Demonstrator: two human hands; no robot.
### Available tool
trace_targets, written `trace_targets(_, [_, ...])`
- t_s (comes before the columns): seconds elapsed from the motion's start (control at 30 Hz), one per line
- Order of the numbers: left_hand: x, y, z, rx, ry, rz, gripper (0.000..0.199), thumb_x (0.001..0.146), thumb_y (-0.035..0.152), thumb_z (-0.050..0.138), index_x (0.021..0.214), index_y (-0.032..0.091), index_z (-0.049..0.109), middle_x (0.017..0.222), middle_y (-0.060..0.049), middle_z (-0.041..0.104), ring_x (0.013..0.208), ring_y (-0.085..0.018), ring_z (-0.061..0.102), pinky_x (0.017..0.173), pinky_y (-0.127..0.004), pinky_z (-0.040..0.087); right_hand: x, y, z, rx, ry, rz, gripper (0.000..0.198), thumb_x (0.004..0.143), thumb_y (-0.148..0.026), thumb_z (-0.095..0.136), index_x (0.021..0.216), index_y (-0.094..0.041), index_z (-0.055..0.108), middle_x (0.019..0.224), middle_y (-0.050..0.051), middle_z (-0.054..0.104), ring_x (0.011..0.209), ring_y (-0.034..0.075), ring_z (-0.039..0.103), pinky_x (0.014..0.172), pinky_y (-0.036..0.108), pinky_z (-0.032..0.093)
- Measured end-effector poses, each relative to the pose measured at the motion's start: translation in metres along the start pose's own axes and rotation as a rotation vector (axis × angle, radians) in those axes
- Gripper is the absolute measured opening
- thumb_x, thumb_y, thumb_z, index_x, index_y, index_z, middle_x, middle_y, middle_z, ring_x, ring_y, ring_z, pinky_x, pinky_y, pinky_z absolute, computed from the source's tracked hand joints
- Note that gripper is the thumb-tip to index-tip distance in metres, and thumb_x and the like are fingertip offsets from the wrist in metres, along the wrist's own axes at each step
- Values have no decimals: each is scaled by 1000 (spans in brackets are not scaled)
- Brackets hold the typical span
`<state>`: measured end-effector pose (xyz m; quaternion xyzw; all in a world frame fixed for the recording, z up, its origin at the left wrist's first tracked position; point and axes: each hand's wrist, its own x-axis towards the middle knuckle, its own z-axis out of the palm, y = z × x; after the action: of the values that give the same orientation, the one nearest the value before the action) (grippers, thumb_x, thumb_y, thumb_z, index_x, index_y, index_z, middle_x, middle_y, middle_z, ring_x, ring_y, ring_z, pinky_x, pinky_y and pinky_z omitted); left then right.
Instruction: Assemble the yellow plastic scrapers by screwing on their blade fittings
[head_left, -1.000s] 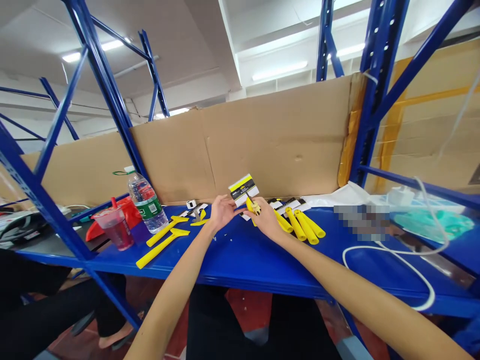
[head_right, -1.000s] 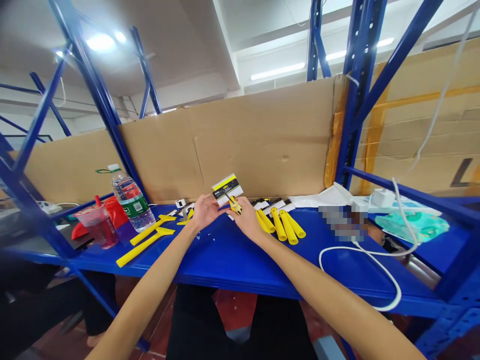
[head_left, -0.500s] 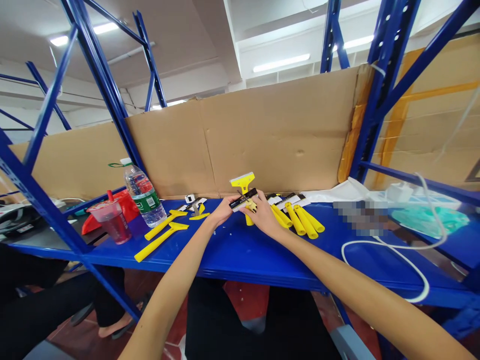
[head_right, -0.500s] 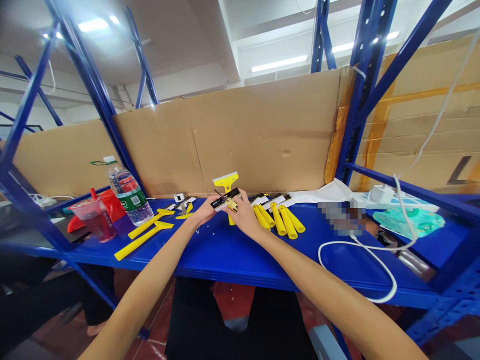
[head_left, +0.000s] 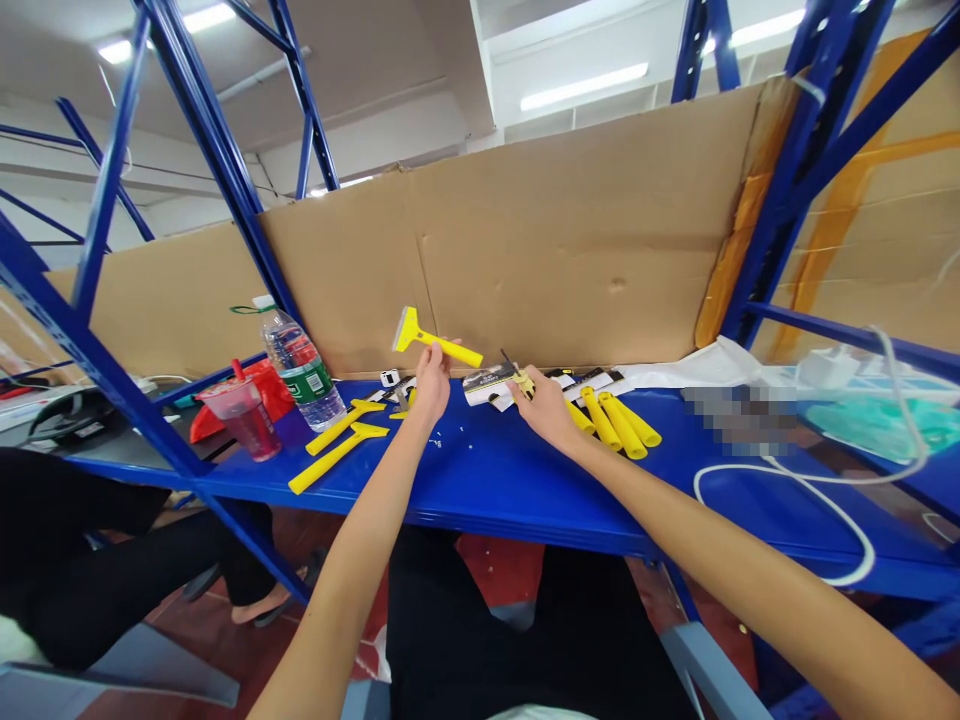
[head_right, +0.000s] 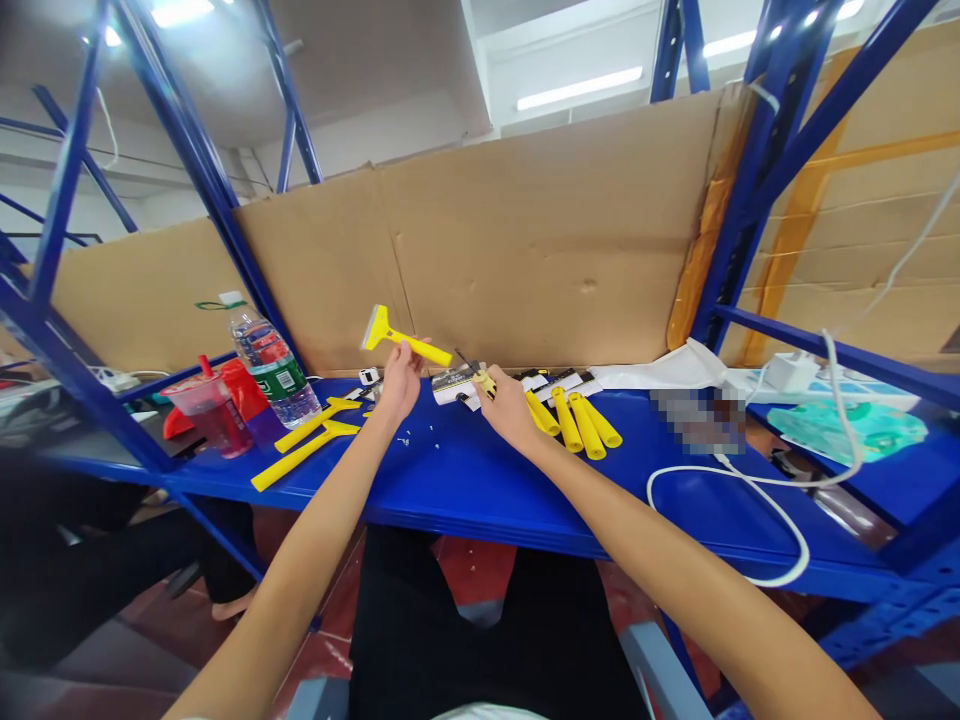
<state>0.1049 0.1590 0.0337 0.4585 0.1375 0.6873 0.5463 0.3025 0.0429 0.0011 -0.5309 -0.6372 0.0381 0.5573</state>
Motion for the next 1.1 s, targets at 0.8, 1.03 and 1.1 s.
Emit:
trace_targets(0.8, [-152,86,-57,187,65,-166,70,93,68,86,141,23,61,78,3,65,56,-13,56,44,-24,47,100,-55,68,78,-498,57,44,97,-56,86,83,-26,57,64,1,67,52,18,55,58,33,40])
trace_targets(1.03, [-165,95,-55,150,-19,-345,55,90,54,93,121,24,58,71,7,58,53,-11,51,45,-19,40,55,-57,4,214,-373,-144,31,101,-54,73,94,-26,64,74,2,73,68,22,65,66,34,46])
trace_targets(1.1, [-166,95,-56,194,-16,-364,59,85,47,96,126,23,60,79,3,66,59,-13,58,45,-20,43,31,-51,-7,264,-263,-148,36,94,-58,81,90,-25,68,79,2,74,72,21,64,69,34,48])
